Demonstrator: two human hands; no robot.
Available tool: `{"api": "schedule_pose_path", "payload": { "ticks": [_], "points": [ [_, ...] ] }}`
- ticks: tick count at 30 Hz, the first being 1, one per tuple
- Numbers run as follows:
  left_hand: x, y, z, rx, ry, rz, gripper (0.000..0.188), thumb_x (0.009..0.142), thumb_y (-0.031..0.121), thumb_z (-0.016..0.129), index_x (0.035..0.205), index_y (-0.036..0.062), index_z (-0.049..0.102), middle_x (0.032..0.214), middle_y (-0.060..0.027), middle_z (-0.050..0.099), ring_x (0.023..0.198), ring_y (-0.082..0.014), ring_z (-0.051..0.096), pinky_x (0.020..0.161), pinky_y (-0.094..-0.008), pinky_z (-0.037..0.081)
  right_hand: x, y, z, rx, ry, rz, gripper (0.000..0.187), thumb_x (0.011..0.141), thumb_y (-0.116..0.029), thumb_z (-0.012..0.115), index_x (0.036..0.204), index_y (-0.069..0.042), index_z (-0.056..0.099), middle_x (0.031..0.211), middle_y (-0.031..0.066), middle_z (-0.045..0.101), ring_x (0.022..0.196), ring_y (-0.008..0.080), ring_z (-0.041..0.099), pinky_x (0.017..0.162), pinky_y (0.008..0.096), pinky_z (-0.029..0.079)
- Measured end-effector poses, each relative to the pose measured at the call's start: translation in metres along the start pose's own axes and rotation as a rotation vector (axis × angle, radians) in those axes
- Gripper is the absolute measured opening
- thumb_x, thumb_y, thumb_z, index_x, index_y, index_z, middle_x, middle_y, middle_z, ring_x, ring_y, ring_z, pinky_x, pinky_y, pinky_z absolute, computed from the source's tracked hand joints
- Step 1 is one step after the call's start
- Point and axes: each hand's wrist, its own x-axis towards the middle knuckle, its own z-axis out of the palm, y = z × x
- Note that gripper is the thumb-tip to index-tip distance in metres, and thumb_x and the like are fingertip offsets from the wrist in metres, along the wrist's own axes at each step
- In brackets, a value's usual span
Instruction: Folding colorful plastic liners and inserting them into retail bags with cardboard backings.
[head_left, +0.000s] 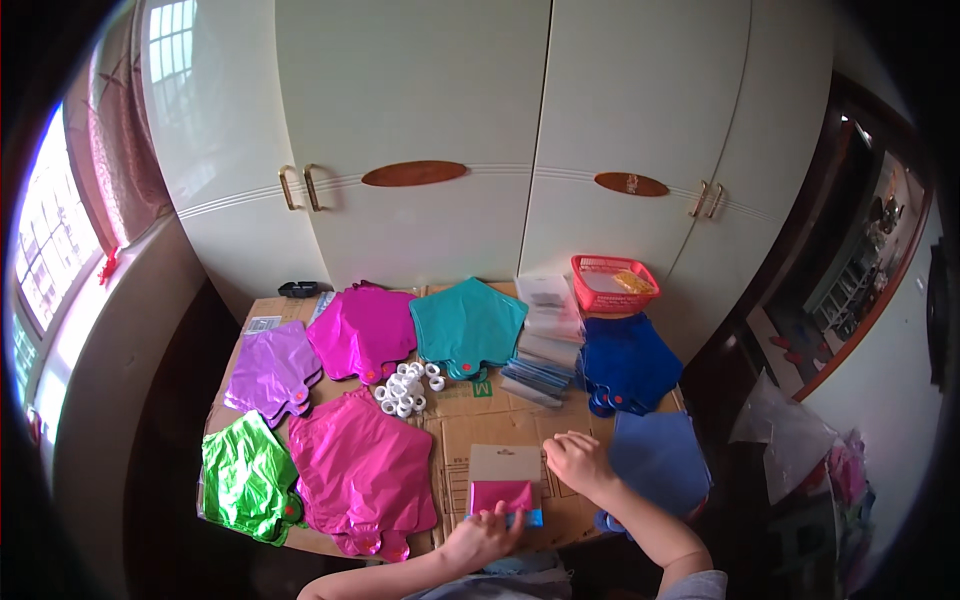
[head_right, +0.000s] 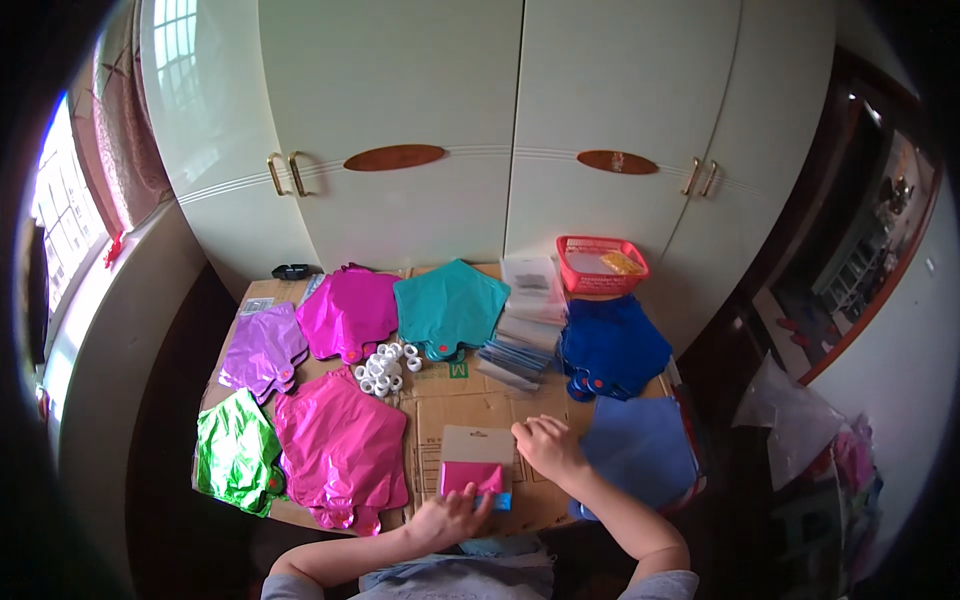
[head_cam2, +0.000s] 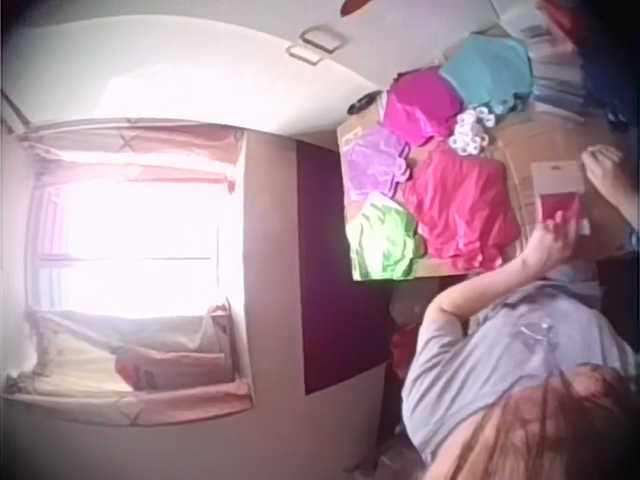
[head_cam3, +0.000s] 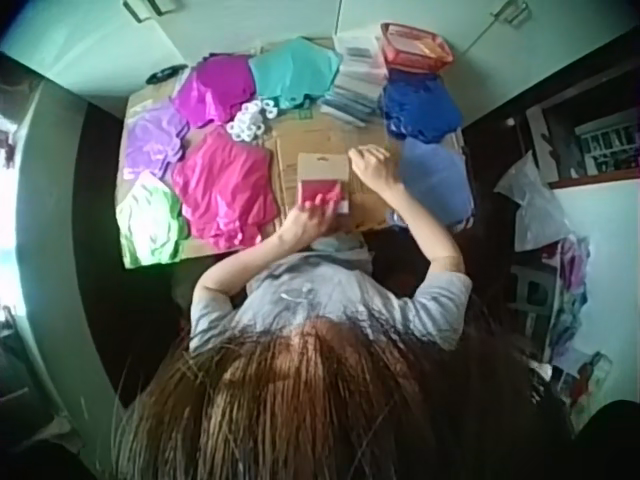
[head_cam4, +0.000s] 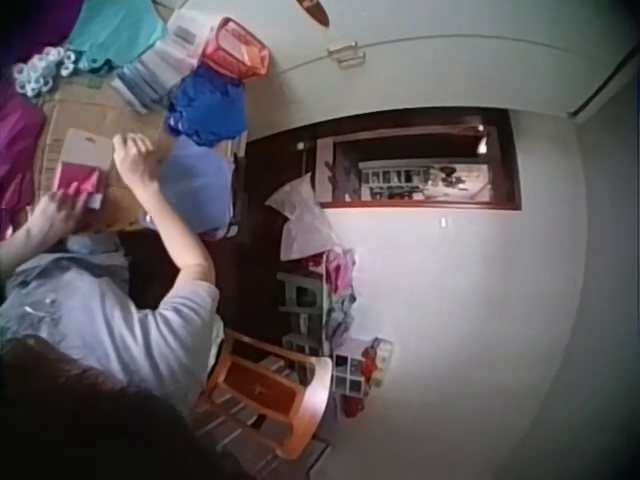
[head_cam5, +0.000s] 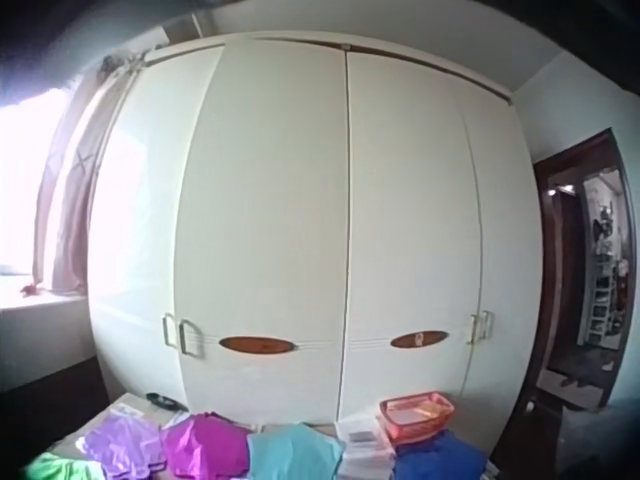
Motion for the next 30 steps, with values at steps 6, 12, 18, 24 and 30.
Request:
{"api": "schedule_pose_path", "payload": {
  "ticks": [6,12,18,24,30],
  "points": [
    [-0.012,-0.020,-0.002,-0.194,0.118,-0.170,0.070,0.065,0.031,0.064,0.126,0.0023,0.048,0.106,-0.0125,0.063,0.060,-0.0156,0.060,0.051,-0.0275,0.052,-0.032,-0.013,0.007,0.043,-0.133,0.215,0.012,0.078,-0.015,0.064,0.086,-0.009,0.056,0.088,0.0110,0.064,0.078,0.0265,0.066,0.069,0.0354,0.055],
    [-0.019,-0.023,-0.004,-0.215,0.140,-0.162,0.059,0.069,0.027,0.063,0.123,0.0059,0.052,0.109,-0.0122,0.063,0.061,-0.0137,0.058,0.051,-0.0266,0.050,-0.029,-0.013,0.002,0.163,-0.096,0.288,0.019,0.080,-0.016,0.063,0.094,-0.004,0.057,0.103,0.0105,0.061,0.091,0.0253,0.062,0.075,0.0332,0.053],
    [-0.018,-0.023,-0.009,-0.097,0.101,0.056,0.046,0.076,0.020,0.056,0.120,0.0073,0.053,0.104,-0.0152,0.062,0.067,-0.0151,0.058,0.055,-0.0273,0.052,-0.037,-0.002,0.016,0.068,-0.128,0.136,0.013,0.078,-0.010,0.059,0.088,-0.001,0.061,0.098,0.0091,0.062,0.089,0.0238,0.060,0.077,0.0313,0.053],
    [-0.021,-0.024,-0.002,-0.001,0.082,0.155,0.048,0.077,0.035,0.058,0.119,0.0108,0.054,0.105,-0.0135,0.060,0.071,-0.0152,0.058,0.053,-0.0250,0.051,-0.034,-0.008,0.015,-0.085,-0.158,0.082,0.006,0.073,-0.005,0.056,0.076,-0.004,0.061,0.084,0.0059,0.060,0.081,0.0209,0.060,0.066,0.0301,0.055],
    [-0.020,-0.023,-0.003,0.000,0.091,0.184,0.041,0.078,0.027,0.056,0.117,0.0118,0.055,0.104,-0.0144,0.061,0.070,-0.0155,0.057,0.055,-0.0253,0.052,-0.033,-0.002,0.016,0.080,-0.126,0.156,0.006,0.074,-0.008,0.060,0.070,-0.007,0.056,0.073,0.0057,0.056,0.076,0.0215,0.060,0.062,0.0322,0.053]
  ]
}}
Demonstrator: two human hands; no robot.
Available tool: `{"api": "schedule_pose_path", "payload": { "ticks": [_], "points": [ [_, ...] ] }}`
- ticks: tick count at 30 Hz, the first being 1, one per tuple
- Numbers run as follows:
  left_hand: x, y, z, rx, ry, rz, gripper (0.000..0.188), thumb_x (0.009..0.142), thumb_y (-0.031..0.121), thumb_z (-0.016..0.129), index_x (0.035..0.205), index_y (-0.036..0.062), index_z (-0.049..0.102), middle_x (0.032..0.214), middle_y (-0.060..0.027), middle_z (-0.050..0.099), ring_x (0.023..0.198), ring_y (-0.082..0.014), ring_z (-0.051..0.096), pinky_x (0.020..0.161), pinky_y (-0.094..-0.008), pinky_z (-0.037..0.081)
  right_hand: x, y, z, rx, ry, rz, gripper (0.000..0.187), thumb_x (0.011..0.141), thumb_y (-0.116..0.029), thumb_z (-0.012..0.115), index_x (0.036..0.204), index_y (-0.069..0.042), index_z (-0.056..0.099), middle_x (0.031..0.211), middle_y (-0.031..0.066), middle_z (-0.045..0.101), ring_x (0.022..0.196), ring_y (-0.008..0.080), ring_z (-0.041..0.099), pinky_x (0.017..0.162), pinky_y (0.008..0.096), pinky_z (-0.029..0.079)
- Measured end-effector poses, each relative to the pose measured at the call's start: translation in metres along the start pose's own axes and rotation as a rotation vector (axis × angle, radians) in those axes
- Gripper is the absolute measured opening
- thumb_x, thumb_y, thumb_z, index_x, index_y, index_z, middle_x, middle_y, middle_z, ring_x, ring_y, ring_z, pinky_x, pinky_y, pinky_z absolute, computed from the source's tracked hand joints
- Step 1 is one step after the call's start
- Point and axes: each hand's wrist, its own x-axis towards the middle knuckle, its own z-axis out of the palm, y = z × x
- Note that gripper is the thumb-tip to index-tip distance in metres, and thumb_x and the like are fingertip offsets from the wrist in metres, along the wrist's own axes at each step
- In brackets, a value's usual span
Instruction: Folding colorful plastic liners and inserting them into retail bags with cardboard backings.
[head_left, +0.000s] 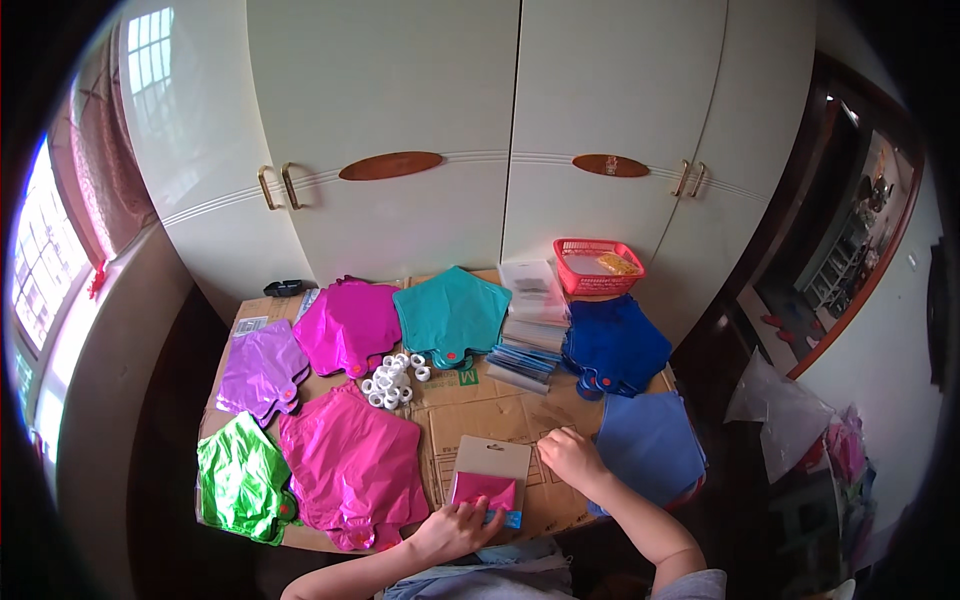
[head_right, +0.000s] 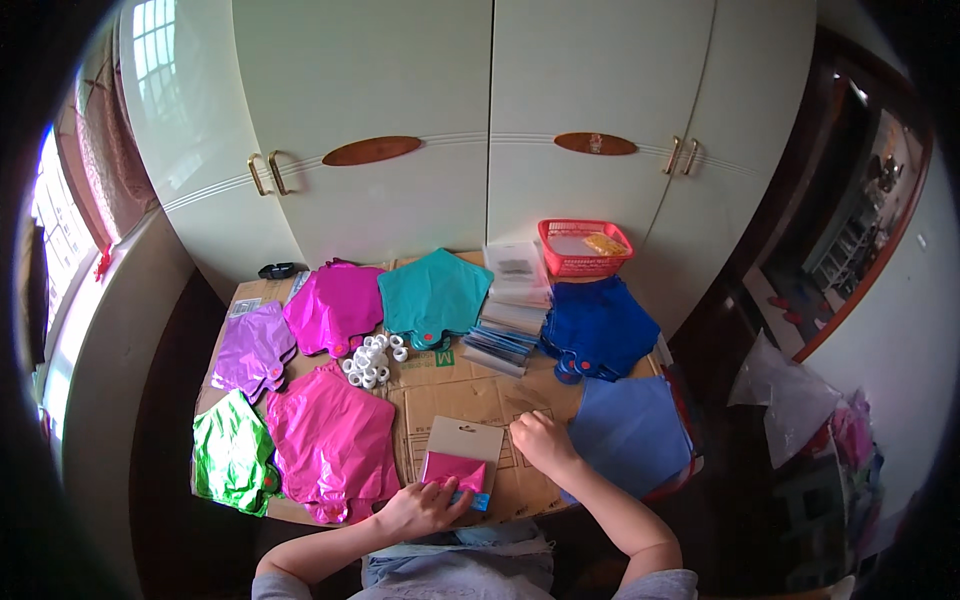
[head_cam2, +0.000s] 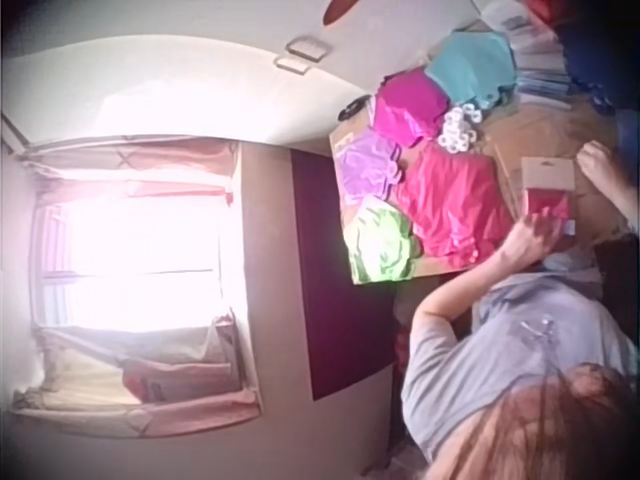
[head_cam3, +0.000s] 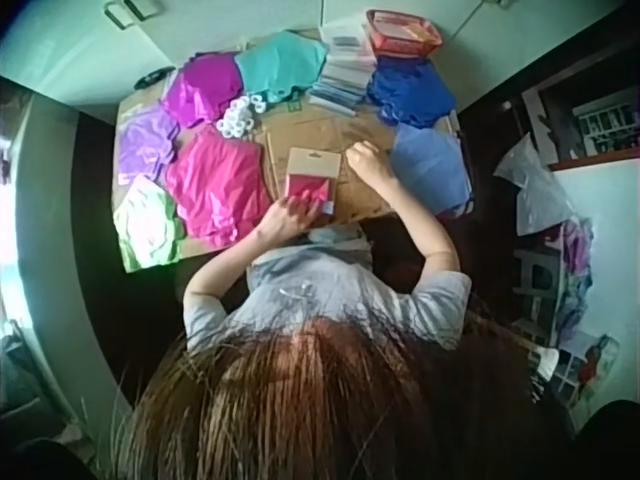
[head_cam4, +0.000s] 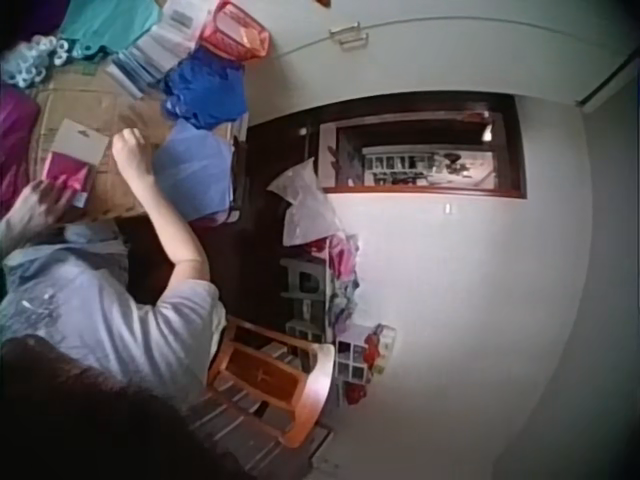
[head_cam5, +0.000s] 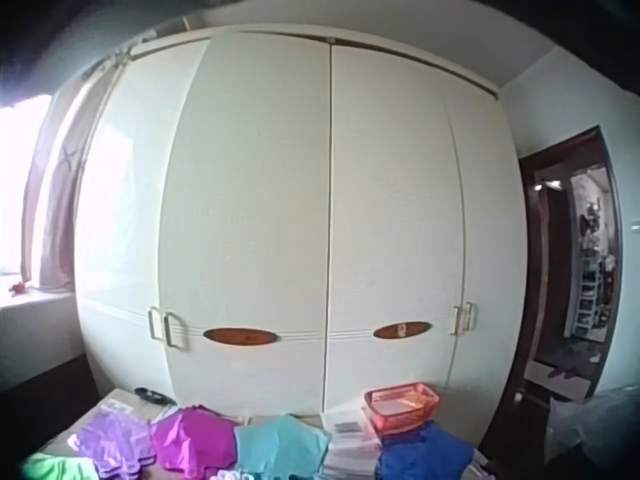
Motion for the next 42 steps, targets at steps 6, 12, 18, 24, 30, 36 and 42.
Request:
{"api": "schedule_pose_path", "payload": {
  "ticks": [6,12,18,24,30,36,42],
  "points": [
    [0.006,0.006,-0.003,0.005,-0.018,0.076,0.039,0.079,0.021,0.053,0.117,0.0127,0.054,0.104,-0.0151,0.061,0.069,-0.0139,0.058,0.056,-0.0238,0.051,0.013,-0.019,0.008,0.100,0.094,0.050,0.010,0.075,-0.010,0.064,0.070,-0.008,0.055,0.072,0.0060,0.054,0.073,0.0225,0.060,0.062,0.0332,0.052],
    [0.009,0.002,-0.005,-0.041,-0.018,0.176,0.038,0.080,0.020,0.051,0.117,0.0118,0.055,0.104,-0.0198,0.063,0.073,-0.0173,0.062,0.062,-0.0247,0.051,0.017,-0.031,0.013,0.027,0.091,-0.073,0.010,0.071,-0.010,0.064,0.069,-0.008,0.053,0.072,0.0041,0.052,0.072,0.0200,0.058,0.062,0.0320,0.051],
    [0.008,0.000,-0.005,-0.050,-0.012,0.138,0.038,0.080,0.020,0.051,0.117,0.0114,0.054,0.105,-0.0201,0.063,0.073,-0.0184,0.062,0.062,-0.0251,0.051,0.014,-0.044,0.006,-0.160,0.026,-0.177,0.010,0.069,-0.011,0.062,0.068,-0.010,0.052,0.071,0.0031,0.049,0.071,0.0171,0.057,0.062,0.0298,0.051],
    [0.011,0.003,-0.003,-0.026,0.021,0.104,0.039,0.079,0.020,0.052,0.117,0.0113,0.054,0.104,-0.0203,0.062,0.068,-0.0159,0.059,0.057,-0.0250,0.051,0.016,-0.046,0.001,-0.147,0.008,-0.177,0.008,0.071,-0.010,0.059,0.071,-0.009,0.052,0.073,0.0041,0.049,0.072,0.0171,0.056,0.063,0.0294,0.051],
    [0.008,0.008,-0.003,-0.032,0.026,0.081,0.039,0.078,0.020,0.052,0.116,0.0093,0.055,0.102,-0.0239,0.062,0.067,-0.0165,0.059,0.055,-0.0254,0.049,0.009,-0.039,-0.004,-0.228,-0.066,-0.165,0.005,0.073,-0.010,0.057,0.072,-0.009,0.052,0.073,0.0038,0.051,0.072,0.0177,0.058,0.062,0.0297,0.051],
    [0.013,0.013,0.000,0.022,0.010,0.053,0.039,0.079,0.021,0.052,0.117,0.0119,0.055,0.104,-0.0199,0.060,0.065,-0.0157,0.056,0.053,-0.0252,0.051,0.004,-0.046,-0.004,-0.226,-0.115,-0.158,0.005,0.073,-0.010,0.057,0.072,-0.010,0.052,0.071,0.0039,0.054,0.072,0.0184,0.060,0.063,0.0304,0.051],
    [0.015,0.006,0.007,0.013,0.019,0.053,0.040,0.080,0.023,0.052,0.118,0.0123,0.055,0.105,-0.0189,0.061,0.066,-0.0158,0.057,0.055,-0.0249,0.049,0.012,-0.043,-0.016,-0.016,-0.077,-0.176,0.013,0.069,-0.013,0.064,0.072,-0.009,0.052,0.074,0.0049,0.056,0.073,0.0194,0.061,0.066,0.0309,0.051]
  ]
}}
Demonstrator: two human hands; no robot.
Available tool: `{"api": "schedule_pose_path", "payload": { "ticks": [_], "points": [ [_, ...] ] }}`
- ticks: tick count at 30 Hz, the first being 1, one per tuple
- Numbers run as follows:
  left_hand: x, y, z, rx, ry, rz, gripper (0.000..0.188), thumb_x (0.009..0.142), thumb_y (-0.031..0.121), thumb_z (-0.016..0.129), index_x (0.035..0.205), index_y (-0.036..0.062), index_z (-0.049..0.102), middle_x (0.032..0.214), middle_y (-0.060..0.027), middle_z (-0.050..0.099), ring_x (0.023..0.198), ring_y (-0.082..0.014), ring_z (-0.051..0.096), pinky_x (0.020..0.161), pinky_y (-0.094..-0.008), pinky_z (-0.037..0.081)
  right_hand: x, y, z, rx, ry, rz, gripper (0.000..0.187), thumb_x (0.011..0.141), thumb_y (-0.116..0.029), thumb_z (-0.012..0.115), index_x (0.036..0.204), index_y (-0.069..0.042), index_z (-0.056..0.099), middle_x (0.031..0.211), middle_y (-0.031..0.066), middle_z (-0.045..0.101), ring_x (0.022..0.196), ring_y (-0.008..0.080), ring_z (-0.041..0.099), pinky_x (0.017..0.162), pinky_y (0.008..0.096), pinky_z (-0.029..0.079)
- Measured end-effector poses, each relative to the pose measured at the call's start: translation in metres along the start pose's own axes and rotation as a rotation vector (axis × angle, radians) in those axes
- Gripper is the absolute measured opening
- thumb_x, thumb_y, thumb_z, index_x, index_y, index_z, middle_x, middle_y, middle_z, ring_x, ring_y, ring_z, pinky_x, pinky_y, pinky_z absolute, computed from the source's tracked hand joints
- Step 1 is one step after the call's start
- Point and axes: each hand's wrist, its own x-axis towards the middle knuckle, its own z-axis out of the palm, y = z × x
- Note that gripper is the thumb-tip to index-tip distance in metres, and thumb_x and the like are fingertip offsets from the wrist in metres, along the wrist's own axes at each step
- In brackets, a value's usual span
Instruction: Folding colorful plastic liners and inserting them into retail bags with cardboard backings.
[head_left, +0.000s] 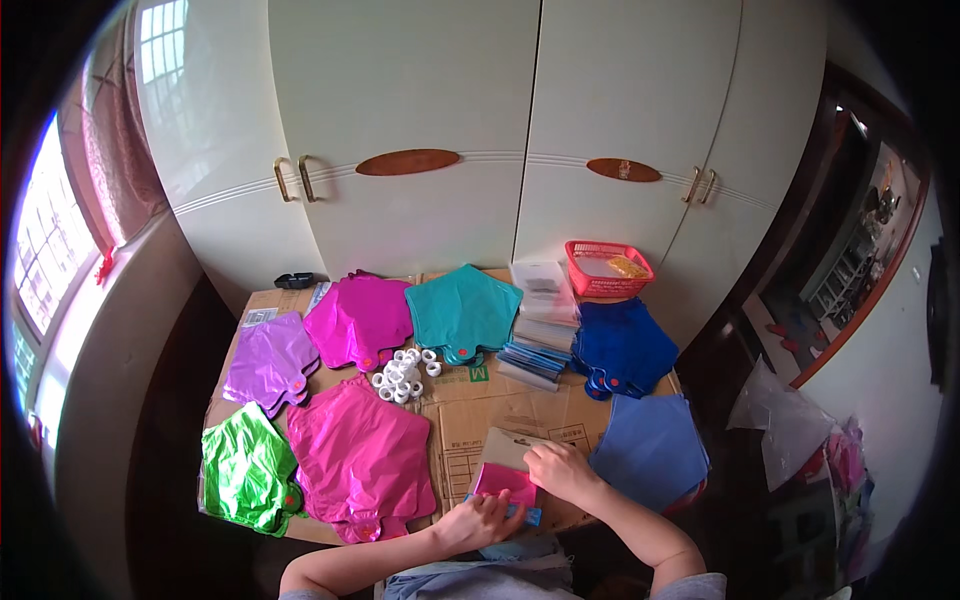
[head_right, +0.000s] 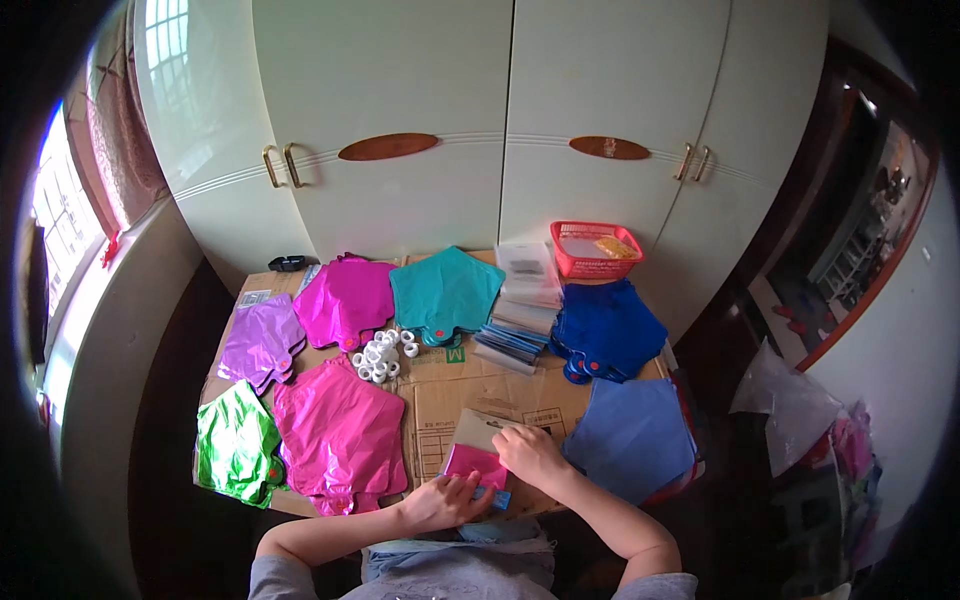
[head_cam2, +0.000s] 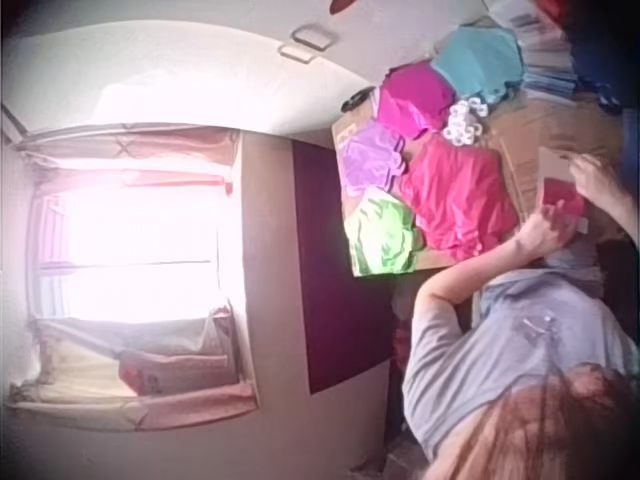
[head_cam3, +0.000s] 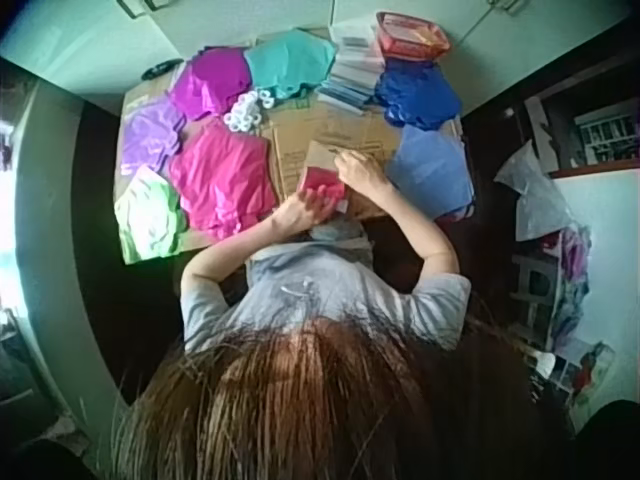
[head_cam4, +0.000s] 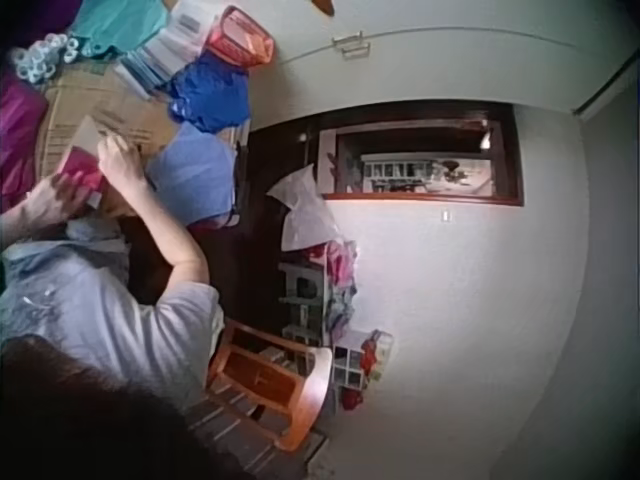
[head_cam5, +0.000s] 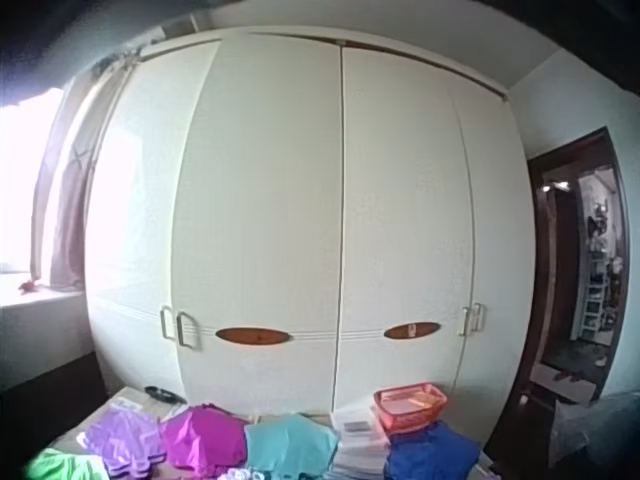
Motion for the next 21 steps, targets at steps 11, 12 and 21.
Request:
{"api": "schedule_pose_path", "payload": {
  "ticks": [11,12,21],
  "points": [
    [0.010,-0.008,0.004,0.028,-0.016,0.008,0.043,0.079,0.024,0.052,0.120,0.0116,0.054,0.106,-0.0190,0.061,0.068,-0.0168,0.058,0.058,-0.0260,0.050,0.006,-0.001,0.011,-0.015,0.056,0.052,0.010,0.072,-0.012,0.062,0.071,-0.009,0.052,0.072,0.0053,0.054,0.072,0.0217,0.061,0.064,0.0333,0.051],
    [0.010,-0.007,0.003,0.025,-0.019,0.007,0.043,0.079,0.023,0.052,0.120,0.0117,0.054,0.106,-0.0192,0.061,0.069,-0.0169,0.058,0.058,-0.0261,0.050,0.008,0.000,0.014,-0.008,0.062,0.028,0.010,0.072,-0.012,0.062,0.072,-0.009,0.052,0.072,0.0054,0.054,0.072,0.0218,0.060,0.064,0.0334,0.051],
    [0.009,-0.006,0.003,0.040,-0.057,0.010,0.043,0.080,0.023,0.051,0.122,0.0121,0.053,0.108,-0.0200,0.061,0.069,-0.0164,0.059,0.060,-0.0255,0.050,0.022,0.003,0.023,-0.046,0.070,-0.090,0.006,0.073,-0.010,0.058,0.075,-0.010,0.052,0.071,0.0043,0.052,0.071,0.0190,0.060,0.062,0.0309,0.051]
  ]
}}
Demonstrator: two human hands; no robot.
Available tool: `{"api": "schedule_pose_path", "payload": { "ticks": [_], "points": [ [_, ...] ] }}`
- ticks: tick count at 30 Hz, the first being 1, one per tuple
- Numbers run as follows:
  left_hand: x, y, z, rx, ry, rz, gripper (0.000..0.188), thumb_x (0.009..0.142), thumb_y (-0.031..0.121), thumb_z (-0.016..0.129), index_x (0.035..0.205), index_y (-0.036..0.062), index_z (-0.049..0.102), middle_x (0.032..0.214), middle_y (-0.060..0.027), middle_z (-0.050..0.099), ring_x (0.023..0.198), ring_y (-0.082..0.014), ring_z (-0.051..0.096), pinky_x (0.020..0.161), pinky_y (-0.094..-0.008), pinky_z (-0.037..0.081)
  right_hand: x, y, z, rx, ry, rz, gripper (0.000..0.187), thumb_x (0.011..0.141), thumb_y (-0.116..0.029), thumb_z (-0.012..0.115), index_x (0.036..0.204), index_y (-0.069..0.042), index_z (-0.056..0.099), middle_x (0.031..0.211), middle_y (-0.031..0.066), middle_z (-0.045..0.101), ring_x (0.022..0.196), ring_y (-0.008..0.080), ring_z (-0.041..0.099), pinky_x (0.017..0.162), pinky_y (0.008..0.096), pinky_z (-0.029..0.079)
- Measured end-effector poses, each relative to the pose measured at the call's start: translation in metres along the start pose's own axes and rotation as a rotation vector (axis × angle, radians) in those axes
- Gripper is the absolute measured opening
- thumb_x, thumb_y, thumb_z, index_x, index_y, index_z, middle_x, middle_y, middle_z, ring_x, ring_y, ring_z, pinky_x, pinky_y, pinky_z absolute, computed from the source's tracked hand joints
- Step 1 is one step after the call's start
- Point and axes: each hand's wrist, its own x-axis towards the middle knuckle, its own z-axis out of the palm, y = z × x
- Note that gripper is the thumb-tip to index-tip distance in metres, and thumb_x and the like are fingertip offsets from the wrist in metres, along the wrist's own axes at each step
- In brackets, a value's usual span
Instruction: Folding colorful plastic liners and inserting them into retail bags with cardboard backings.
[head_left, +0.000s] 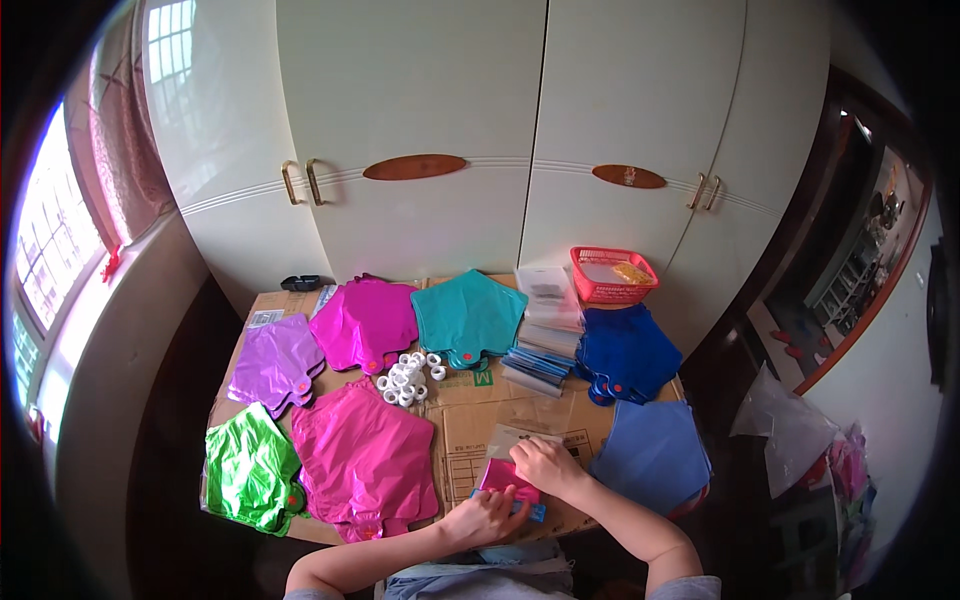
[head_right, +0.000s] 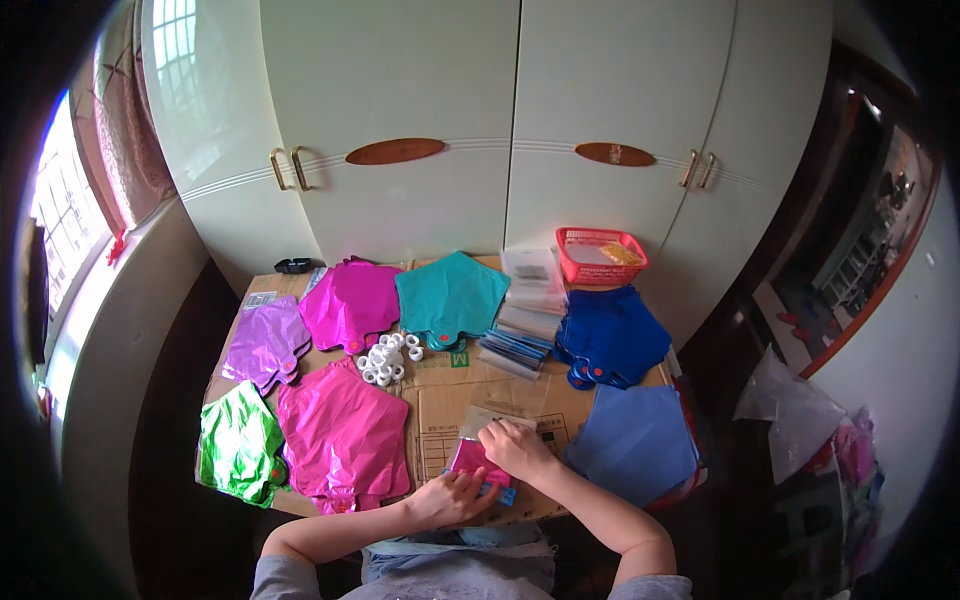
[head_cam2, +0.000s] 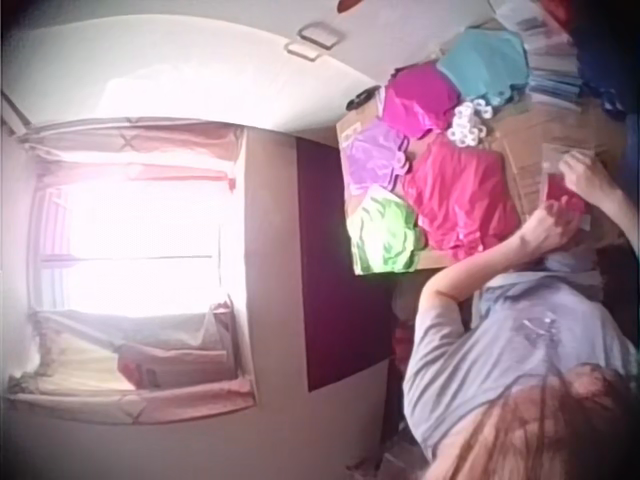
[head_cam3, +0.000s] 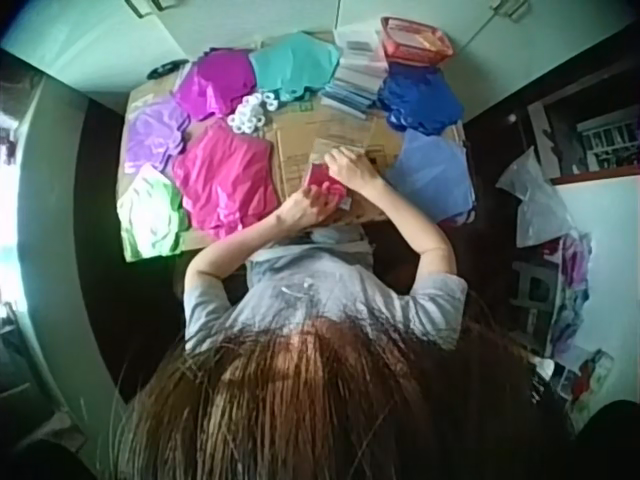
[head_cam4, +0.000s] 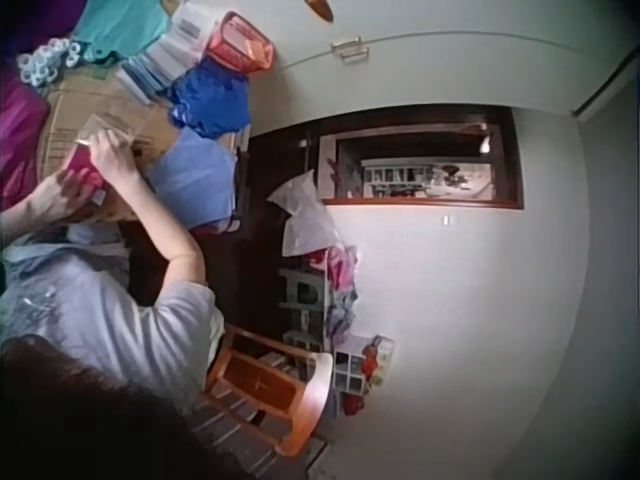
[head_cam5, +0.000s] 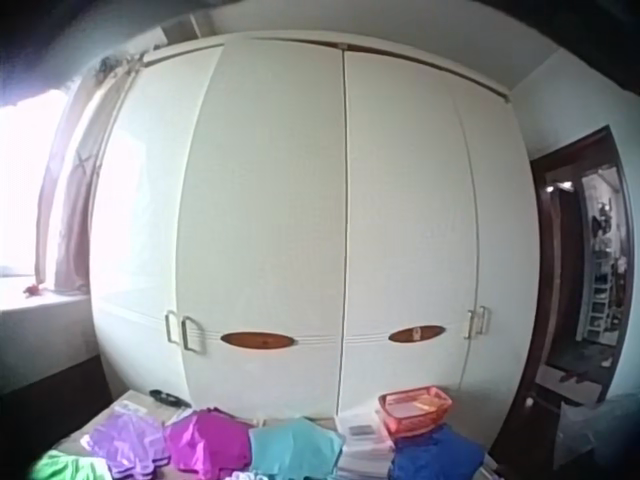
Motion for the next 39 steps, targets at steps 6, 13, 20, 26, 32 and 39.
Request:
{"api": "schedule_pose_path", "payload": {
  "ticks": [6,13,20,26,32,39],
  "points": [
    [0.000,-0.001,-0.001,-0.013,-0.019,0.001,0.044,0.081,0.023,0.050,0.124,0.0116,0.052,0.109,-0.0210,0.061,0.072,-0.0180,0.060,0.063,-0.0270,0.051,0.004,-0.005,-0.008,-0.046,0.039,-0.073,0.009,0.074,-0.010,0.057,0.082,-0.010,0.053,0.069,0.0032,0.051,0.071,0.0183,0.060,0.062,0.0303,0.051],
    [-0.001,-0.001,0.003,-0.002,-0.033,0.007,0.044,0.081,0.024,0.050,0.124,0.0115,0.051,0.109,-0.0208,0.060,0.072,-0.0179,0.059,0.063,-0.0270,0.050,0.011,0.004,-0.005,-0.018,0.030,-0.176,0.004,0.073,-0.013,0.057,0.075,-0.010,0.056,0.070,0.0017,0.052,0.071,0.0164,0.059,0.062,0.0288,0.050],
    [0.002,-0.008,0.003,-0.015,0.004,-0.006,0.041,0.080,0.023,0.051,0.119,0.0133,0.053,0.106,-0.0173,0.061,0.068,-0.0142,0.054,0.060,-0.0251,0.048,0.014,-0.001,-0.003,0.054,0.099,-0.182,0.008,0.071,-0.011,0.060,0.069,-0.010,0.052,0.067,0.0018,0.050,0.067,0.0162,0.058,0.057,0.0287,0.050],
    [0.009,-0.012,0.019,-0.017,0.019,-0.045,0.041,0.079,0.021,0.051,0.119,0.0132,0.054,0.107,-0.0151,0.060,0.069,-0.0141,0.053,0.060,-0.0263,0.047,0.011,0.005,-0.001,0.080,0.030,-0.154,0.007,0.071,-0.011,0.062,0.072,-0.009,0.056,0.070,0.0008,0.053,0.066,0.0170,0.059,0.058,0.0300,0.050],
    [0.005,-0.018,0.021,-0.032,0.083,-0.120,0.046,0.078,0.021,0.051,0.122,0.0098,0.052,0.109,-0.0156,0.059,0.073,-0.0175,0.057,0.062,-0.0307,0.052,0.002,0.001,-0.020,0.365,0.395,0.382,0.032,0.078,-0.010,0.063,0.107,-0.002,0.055,0.105,0.0146,0.056,0.099,0.0299,0.054,0.086,0.0368,0.045],
    [0.012,-0.019,0.016,-0.094,0.148,-0.152,0.050,0.077,0.023,0.052,0.125,0.0085,0.050,0.112,-0.0160,0.058,0.078,-0.0196,0.060,0.061,-0.0320,0.053,-0.054,-0.028,0.005,2.238,0.557,1.027,0.047,0.093,-0.019,0.048,0.136,-0.007,0.034,0.130,0.0090,0.047,0.120,0.0203,0.045,0.100,0.0355,0.036]
  ]
}}
